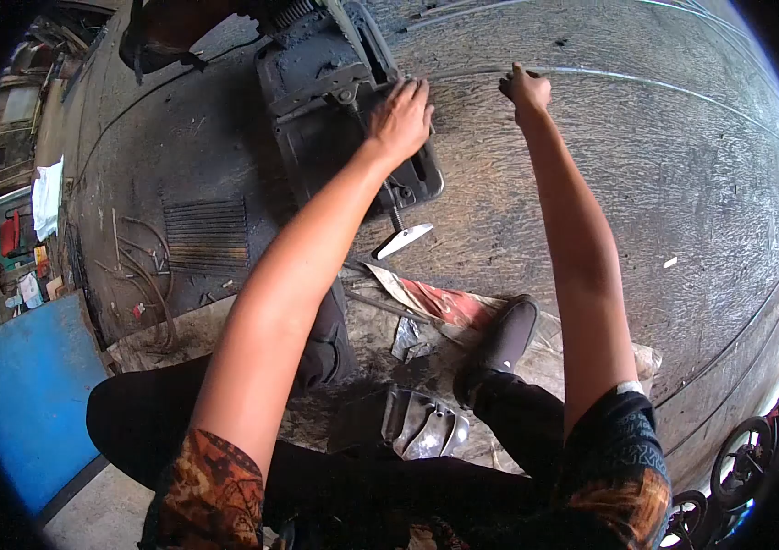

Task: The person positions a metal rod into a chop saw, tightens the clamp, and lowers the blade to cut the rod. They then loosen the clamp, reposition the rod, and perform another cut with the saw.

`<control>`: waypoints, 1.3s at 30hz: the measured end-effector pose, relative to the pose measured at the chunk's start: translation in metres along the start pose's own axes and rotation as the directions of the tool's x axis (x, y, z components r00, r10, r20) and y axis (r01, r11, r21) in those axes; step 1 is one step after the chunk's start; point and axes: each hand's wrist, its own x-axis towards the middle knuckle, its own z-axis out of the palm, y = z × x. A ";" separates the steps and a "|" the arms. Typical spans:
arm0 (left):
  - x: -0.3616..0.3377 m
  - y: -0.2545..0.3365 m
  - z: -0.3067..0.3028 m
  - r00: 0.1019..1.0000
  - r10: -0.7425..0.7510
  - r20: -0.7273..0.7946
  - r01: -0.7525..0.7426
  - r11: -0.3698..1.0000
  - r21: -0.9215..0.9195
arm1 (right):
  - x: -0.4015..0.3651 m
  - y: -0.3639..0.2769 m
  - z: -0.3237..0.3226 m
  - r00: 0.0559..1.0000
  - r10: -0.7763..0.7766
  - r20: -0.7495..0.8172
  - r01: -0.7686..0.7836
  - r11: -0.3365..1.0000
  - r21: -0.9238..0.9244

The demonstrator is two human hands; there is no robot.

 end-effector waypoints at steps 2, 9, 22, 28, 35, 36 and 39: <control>-0.005 0.001 0.003 0.999 0.039 -0.034 -0.038 0.998 0.044 | -0.003 -0.002 0.012 0.982 0.159 0.101 -0.188 0.849 0.493; 0.037 0.005 0.013 0.999 0.044 -0.008 -0.043 0.993 0.108 | -0.012 -0.009 0.020 0.972 0.228 0.052 -0.218 0.805 0.552; 0.057 -0.015 0.018 0.995 0.101 -0.021 -0.087 0.928 0.362 | -0.018 0.008 0.048 0.986 0.129 0.106 -0.163 0.886 0.434; 0.044 -0.020 0.005 0.983 0.180 0.032 -0.178 0.901 0.396 | -0.011 0.031 0.069 0.982 0.174 0.075 -0.189 0.911 0.367; 0.056 -0.010 0.021 0.997 0.073 0.033 -0.080 0.957 0.279 | -0.017 0.013 0.049 0.977 0.181 0.114 -0.214 0.801 0.560; 0.060 -0.008 0.022 0.997 0.048 0.052 -0.062 0.951 0.302 | -0.014 0.014 0.048 0.975 0.192 0.110 -0.221 0.818 0.531; 0.063 -0.012 0.020 0.990 0.134 0.045 -0.142 0.927 0.346 | -0.005 0.021 0.050 0.966 0.239 0.097 -0.254 0.826 0.503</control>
